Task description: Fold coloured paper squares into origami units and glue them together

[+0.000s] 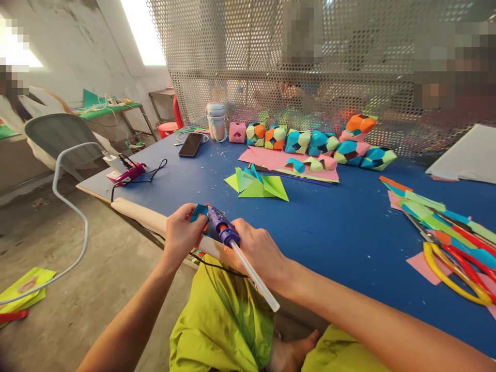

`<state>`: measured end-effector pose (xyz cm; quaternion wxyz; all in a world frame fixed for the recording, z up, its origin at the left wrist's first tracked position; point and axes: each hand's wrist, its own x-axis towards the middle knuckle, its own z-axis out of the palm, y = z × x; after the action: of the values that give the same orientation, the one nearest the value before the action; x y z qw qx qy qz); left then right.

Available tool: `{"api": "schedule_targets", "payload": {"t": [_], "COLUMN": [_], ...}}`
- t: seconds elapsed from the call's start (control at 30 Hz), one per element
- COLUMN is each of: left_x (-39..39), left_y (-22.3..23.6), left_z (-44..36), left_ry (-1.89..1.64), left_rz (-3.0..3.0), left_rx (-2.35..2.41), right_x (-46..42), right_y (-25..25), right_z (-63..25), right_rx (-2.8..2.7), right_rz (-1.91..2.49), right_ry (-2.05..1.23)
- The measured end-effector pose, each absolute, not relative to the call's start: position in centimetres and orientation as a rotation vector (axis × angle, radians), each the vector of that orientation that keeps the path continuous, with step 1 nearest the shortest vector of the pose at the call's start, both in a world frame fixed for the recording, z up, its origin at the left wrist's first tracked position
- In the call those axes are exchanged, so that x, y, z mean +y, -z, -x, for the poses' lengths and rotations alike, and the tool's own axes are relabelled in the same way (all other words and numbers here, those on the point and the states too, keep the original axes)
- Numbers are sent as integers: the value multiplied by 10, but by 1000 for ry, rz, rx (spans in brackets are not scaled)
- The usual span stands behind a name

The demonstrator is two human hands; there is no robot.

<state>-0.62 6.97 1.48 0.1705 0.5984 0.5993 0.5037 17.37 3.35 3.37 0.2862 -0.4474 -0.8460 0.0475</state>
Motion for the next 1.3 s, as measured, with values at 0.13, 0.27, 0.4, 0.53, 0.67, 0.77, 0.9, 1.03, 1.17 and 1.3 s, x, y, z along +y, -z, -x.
{"api": "schedule_targets", "payload": {"t": [0.13,0.27,0.4,0.53,0.67,0.77,0.9,1.03,1.17,1.3], "left_x": [69,69,69,69,70,70,70,70,68,65], "left_y": [-15,-15,-16,-16,-16,-17,-19,-20,-22,-29], "left_z": [6,6,7,6,6,6,7,7,8,9], "left_ry": [-1413,-1426,-1422,-1404,-1397,-1383,-1376,-1360,-1340,-1324], "left_rz": [-1710,-1705,-1708,-1738,-1734,-1728,-1655,-1601,-1514,-1277], "left_rx": [1712,1703,1694,1697,1678,1679,1627,1597,1570,1476], "right_x": [33,33,32,31,31,30,29,30,28,24], "right_y": [-34,-34,-33,-34,-36,-35,-34,-34,-38,-41], "right_z": [-174,-175,-177,-177,-176,-175,-175,-175,-174,-178], "right_rx": [-2264,-2267,-2248,-2255,-2263,-2259,-2257,-2250,-2206,-2030], "right_rz": [1224,1205,1208,1212,1227,1223,1231,1189,1230,1341], "right_ry": [-128,-134,-131,-120,-125,-122,-110,-80,-199,-420]}}
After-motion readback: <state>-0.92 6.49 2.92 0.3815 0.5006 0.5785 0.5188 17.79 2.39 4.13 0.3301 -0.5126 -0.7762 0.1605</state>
